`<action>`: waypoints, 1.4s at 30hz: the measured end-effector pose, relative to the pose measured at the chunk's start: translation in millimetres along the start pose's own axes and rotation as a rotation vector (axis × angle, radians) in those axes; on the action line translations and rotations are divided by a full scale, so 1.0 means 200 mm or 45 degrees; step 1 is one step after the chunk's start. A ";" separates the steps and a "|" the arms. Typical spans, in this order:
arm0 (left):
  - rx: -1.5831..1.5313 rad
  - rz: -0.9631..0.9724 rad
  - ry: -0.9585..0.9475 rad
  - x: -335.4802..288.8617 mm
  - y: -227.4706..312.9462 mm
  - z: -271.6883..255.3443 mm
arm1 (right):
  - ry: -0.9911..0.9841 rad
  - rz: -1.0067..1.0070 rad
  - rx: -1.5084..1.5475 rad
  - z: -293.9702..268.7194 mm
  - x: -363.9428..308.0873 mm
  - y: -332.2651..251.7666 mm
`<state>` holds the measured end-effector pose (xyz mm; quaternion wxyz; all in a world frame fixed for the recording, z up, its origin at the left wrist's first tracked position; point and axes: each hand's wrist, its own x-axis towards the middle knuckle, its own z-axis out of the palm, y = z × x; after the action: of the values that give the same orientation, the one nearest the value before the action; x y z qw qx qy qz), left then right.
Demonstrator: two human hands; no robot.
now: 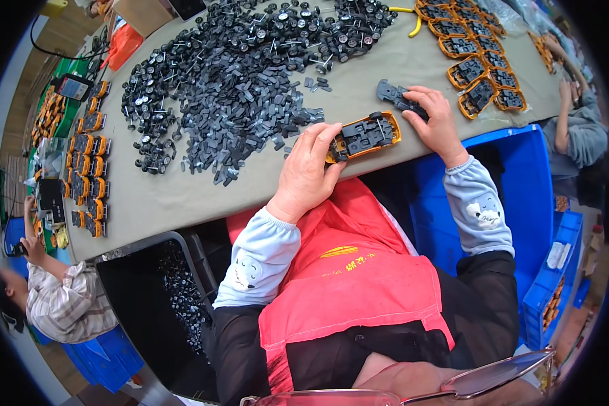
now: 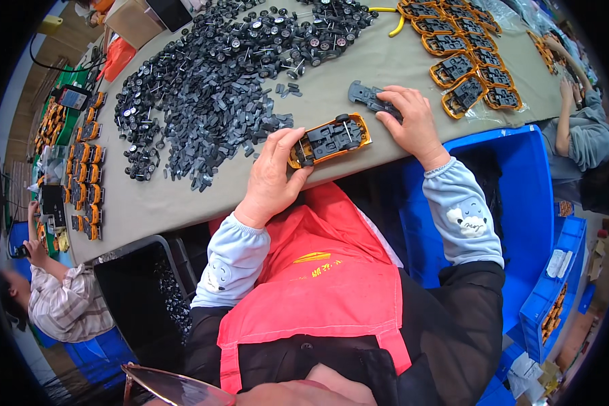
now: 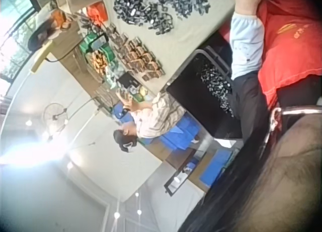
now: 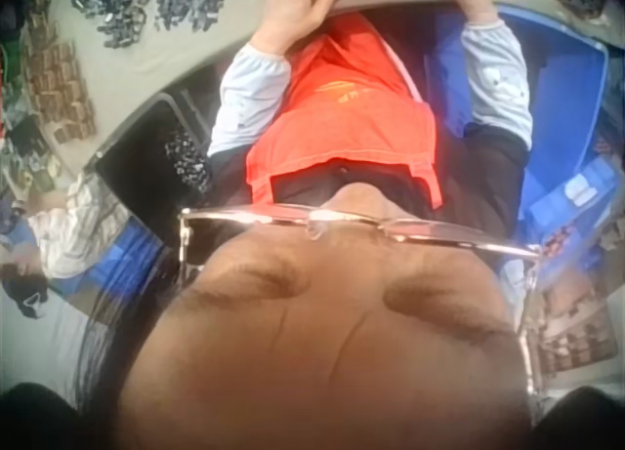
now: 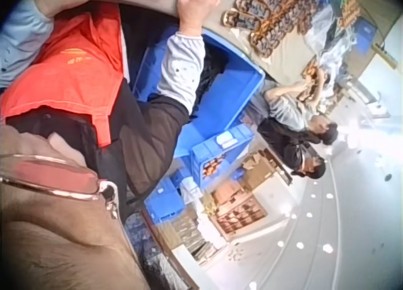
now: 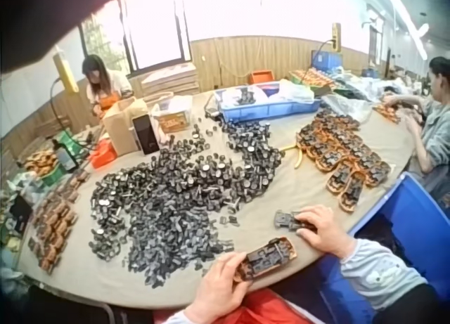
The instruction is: The person assembles toy cars by retrieving car bodies and base plates, installing wheel axles and covers by hand, and placing the assembled cars onto the table.
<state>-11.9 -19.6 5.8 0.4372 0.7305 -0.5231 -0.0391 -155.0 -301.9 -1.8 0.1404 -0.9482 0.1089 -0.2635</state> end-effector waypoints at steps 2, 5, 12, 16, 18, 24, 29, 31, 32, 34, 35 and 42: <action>0.014 0.008 -0.001 0.01 0.00 0.00 | 0.013 0.002 0.004 0.00 0.00 0.02; 0.046 0.003 -0.035 0.01 0.01 0.00 | 0.021 0.010 0.019 0.00 -0.02 0.02; 0.016 0.020 -0.041 0.01 0.00 -0.01 | 0.033 -0.003 0.041 0.01 -0.01 0.01; 0.028 0.011 -0.041 0.05 0.02 -0.02 | 0.068 0.014 0.011 0.01 -0.04 0.03; 0.041 -0.053 -0.026 0.07 0.02 -0.03 | 0.060 0.039 0.023 0.01 -0.03 0.03; 0.082 -0.245 -0.015 0.11 0.05 -0.02 | 0.055 0.008 0.051 0.02 -0.04 0.03; 0.295 -0.068 -0.009 0.07 0.04 -0.04 | 0.065 0.025 0.037 0.01 -0.03 0.03; 0.313 -0.010 -0.020 0.06 0.04 -0.04 | 0.065 0.023 0.046 0.00 -0.04 0.03; 0.325 -0.016 -0.012 0.06 0.04 -0.04 | 0.063 0.030 0.045 0.00 -0.04 0.03; 0.294 -0.037 -0.034 0.06 0.03 -0.04 | 0.091 0.018 0.060 0.01 -0.04 0.03; 0.282 -0.049 -0.046 0.05 0.02 -0.04 | 0.111 0.036 0.054 0.00 -0.05 0.02; 0.306 -0.086 -0.083 0.05 0.00 -0.07 | 0.100 0.003 -0.010 0.01 -0.04 0.02</action>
<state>-0.3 -19.6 17.4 0.3277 0.7932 -0.5130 -0.0148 -160.7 -304.0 -8.7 0.1327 -0.9375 0.1164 -0.3000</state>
